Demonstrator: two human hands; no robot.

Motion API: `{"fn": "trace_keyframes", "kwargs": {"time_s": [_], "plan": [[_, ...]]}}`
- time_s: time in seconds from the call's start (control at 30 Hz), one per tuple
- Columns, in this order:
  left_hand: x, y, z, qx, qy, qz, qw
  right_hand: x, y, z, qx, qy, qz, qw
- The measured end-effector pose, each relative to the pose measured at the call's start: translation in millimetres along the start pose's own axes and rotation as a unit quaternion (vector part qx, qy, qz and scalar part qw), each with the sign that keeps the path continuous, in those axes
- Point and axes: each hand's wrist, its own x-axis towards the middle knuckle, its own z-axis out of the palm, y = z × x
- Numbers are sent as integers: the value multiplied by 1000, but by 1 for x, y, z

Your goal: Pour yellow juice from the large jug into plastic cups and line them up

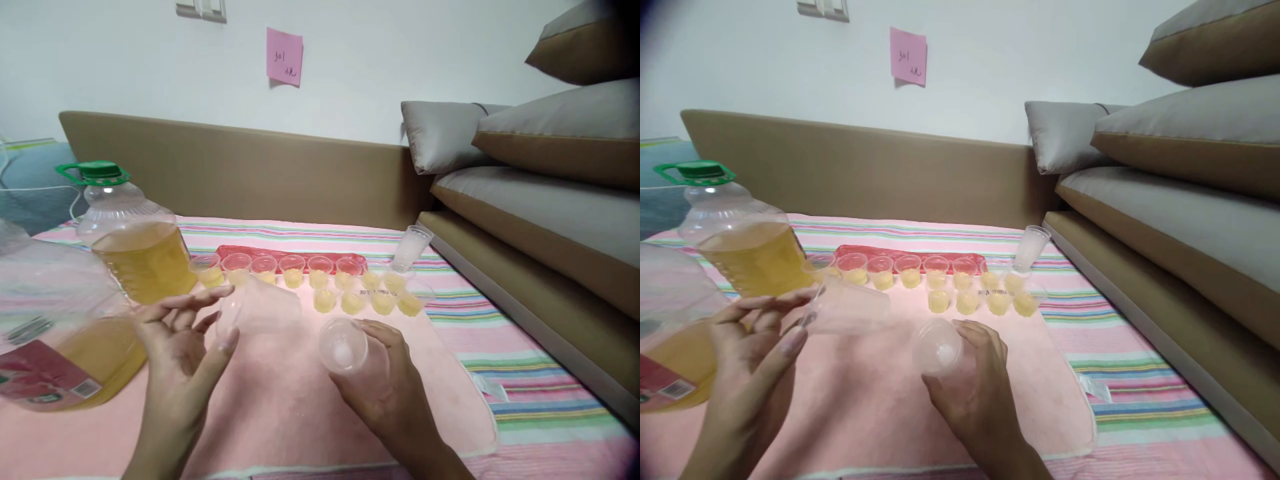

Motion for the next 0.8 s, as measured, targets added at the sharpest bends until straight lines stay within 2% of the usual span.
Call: {"fn": "trace_keyframes", "kwargs": {"time_s": [0.1,0.23,0.33,0.43,0.5,0.6,0.7,0.8], "plan": [[6,5,-5,43,-11,5,999,5,5,-8,-12,48,6,999],[2,5,-4,142,-69,40,987,24,22,-28,-4,180,-14,984],[-5,0,-2,235,-128,62,962,41,44,-57,-44,274,-43,960],[-13,-6,0,293,-177,53,938,53,72,-91,-108,338,-44,934],[-16,-10,2,305,-200,43,930,56,93,-110,-150,362,-18,920],[-19,-13,4,313,-222,43,922,55,123,-129,-198,383,57,901],[-19,-15,5,321,-232,49,917,51,149,-136,-226,384,125,887],[-19,-15,4,324,-240,64,913,49,169,-138,-237,370,162,884]]}}
